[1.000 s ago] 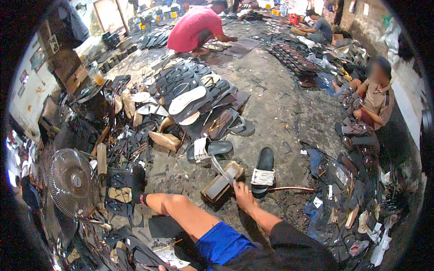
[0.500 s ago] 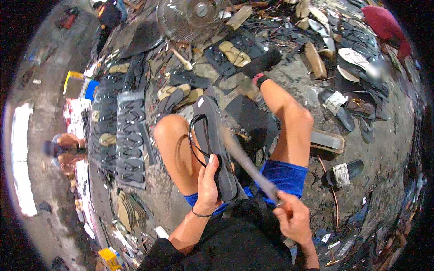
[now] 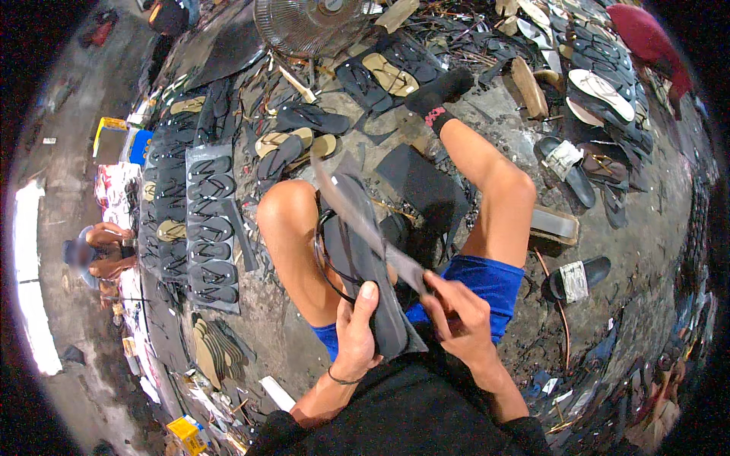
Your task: The person sits on the floor and uses a knife to trim excess material from the edges of flip-flops and sandals. They handle each item one at a time, scraping along the sole and strap edges, then place the trimmed footwear aside.
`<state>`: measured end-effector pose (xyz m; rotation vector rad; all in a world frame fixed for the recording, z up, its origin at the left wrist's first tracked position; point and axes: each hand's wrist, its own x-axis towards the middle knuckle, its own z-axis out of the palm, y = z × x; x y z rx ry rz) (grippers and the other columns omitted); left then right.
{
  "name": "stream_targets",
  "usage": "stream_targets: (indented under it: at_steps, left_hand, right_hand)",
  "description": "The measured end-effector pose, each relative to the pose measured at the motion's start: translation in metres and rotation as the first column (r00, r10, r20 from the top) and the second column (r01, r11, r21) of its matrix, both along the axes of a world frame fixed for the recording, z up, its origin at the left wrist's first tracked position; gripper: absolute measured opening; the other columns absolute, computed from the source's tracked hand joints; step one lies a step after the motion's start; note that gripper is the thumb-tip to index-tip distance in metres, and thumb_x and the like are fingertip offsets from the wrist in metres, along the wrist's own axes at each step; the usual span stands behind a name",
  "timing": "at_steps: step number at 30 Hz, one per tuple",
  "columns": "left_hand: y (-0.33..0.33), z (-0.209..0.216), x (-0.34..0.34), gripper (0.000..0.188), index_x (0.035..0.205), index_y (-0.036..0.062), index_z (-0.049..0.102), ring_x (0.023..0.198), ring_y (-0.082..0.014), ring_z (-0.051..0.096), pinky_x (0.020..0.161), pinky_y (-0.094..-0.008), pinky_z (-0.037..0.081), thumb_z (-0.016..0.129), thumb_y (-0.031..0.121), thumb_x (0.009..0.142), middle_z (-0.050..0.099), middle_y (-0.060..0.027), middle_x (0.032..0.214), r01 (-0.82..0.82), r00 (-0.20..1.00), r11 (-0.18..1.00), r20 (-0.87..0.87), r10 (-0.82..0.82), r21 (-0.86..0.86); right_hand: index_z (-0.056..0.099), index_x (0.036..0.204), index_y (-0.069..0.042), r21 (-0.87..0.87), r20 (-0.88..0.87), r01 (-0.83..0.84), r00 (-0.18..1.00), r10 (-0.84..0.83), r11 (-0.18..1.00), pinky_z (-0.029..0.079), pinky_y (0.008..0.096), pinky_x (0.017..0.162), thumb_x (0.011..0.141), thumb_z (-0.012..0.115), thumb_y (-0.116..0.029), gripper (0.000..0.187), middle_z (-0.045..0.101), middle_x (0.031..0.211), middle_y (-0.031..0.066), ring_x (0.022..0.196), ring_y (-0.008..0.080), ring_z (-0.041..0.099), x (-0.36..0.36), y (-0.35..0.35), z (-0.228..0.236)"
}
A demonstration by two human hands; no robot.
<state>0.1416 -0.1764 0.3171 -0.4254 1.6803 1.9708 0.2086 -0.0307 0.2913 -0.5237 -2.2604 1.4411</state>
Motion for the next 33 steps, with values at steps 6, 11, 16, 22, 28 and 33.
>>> stream_targets:
  at_steps: [6,11,16,22,28,33]
  left_hand:
    - [-0.002,0.011,0.001,0.041,0.128,0.0013,0.054,0.095,-0.0145,0.061,0.084,-0.0304,0.051,0.061,0.025,0.096,0.065,-0.0061,0.112,0.107,0.991,0.994,0.08,-0.108,0.024]
    - [-0.013,-0.003,-0.018,0.041,0.097,0.0056,0.056,0.057,-0.0193,0.061,0.055,-0.0337,0.053,0.051,0.046,0.1,0.061,-0.0093,0.069,0.063,0.997,0.996,-0.043,-0.066,-0.055]
    - [-0.02,-0.006,-0.014,0.042,0.096,0.0031,0.058,0.058,-0.02,0.064,0.052,-0.0323,0.053,0.05,0.044,0.101,0.063,-0.0103,0.071,0.036,0.999,0.991,-0.008,-0.037,-0.128]
    - [-0.008,0.01,-0.015,0.046,0.096,0.0032,0.056,0.046,-0.0156,0.056,0.042,-0.0266,0.046,0.045,0.047,0.102,0.059,-0.0082,0.062,0.042,0.999,0.997,0.018,-0.041,-0.058]
    - [-0.007,0.007,-0.01,0.047,0.092,0.0045,0.056,0.044,-0.0149,0.053,0.039,-0.0275,0.042,0.046,0.05,0.1,0.056,-0.0079,0.058,-0.035,0.996,0.988,0.085,0.023,0.149]
    - [-0.028,0.006,0.013,0.048,0.13,-0.001,0.05,0.111,-0.0157,0.054,0.1,-0.0338,0.042,0.07,0.016,0.09,0.059,-0.0067,0.122,0.238,0.969,0.971,-0.054,-0.24,-0.033]
  right_hand:
    - [0.067,0.116,-0.002,-0.304,0.022,0.132,0.991,-0.131,0.943,0.037,0.0264,0.052,0.094,0.065,-0.014,0.025,0.05,0.066,0.0004,0.056,0.0083,0.042,-0.037,0.029,0.014]
    - [0.071,0.115,-0.005,-0.332,0.121,-0.291,0.93,0.347,0.897,0.046,0.029,0.053,0.088,0.071,-0.016,0.029,0.068,0.076,0.0086,0.055,0.0124,0.056,0.056,0.026,0.032]
    - [0.069,0.119,-0.008,-0.269,0.205,-0.289,0.915,0.347,0.919,0.052,0.0308,0.057,0.087,0.072,-0.014,0.032,0.069,0.083,0.0116,0.063,0.0196,0.065,0.05,0.014,0.035]
    - [0.069,0.119,-0.009,0.012,0.021,-0.127,0.992,0.127,0.992,0.056,0.0343,0.066,0.082,0.077,-0.015,0.038,0.07,0.09,0.0137,0.073,0.0256,0.069,0.01,-0.005,0.015]
    - [0.069,0.118,-0.008,0.221,-0.175,0.047,0.984,-0.008,0.974,0.055,0.0365,0.064,0.082,0.076,-0.017,0.037,0.069,0.088,0.0136,0.073,0.0283,0.067,-0.043,-0.009,0.007]
    - [0.065,0.114,-0.002,-0.266,0.155,0.156,0.981,-0.118,0.951,0.053,0.0368,0.071,0.092,0.068,-0.024,0.031,0.071,0.092,0.02,0.078,0.0267,0.069,-0.086,0.038,0.021]
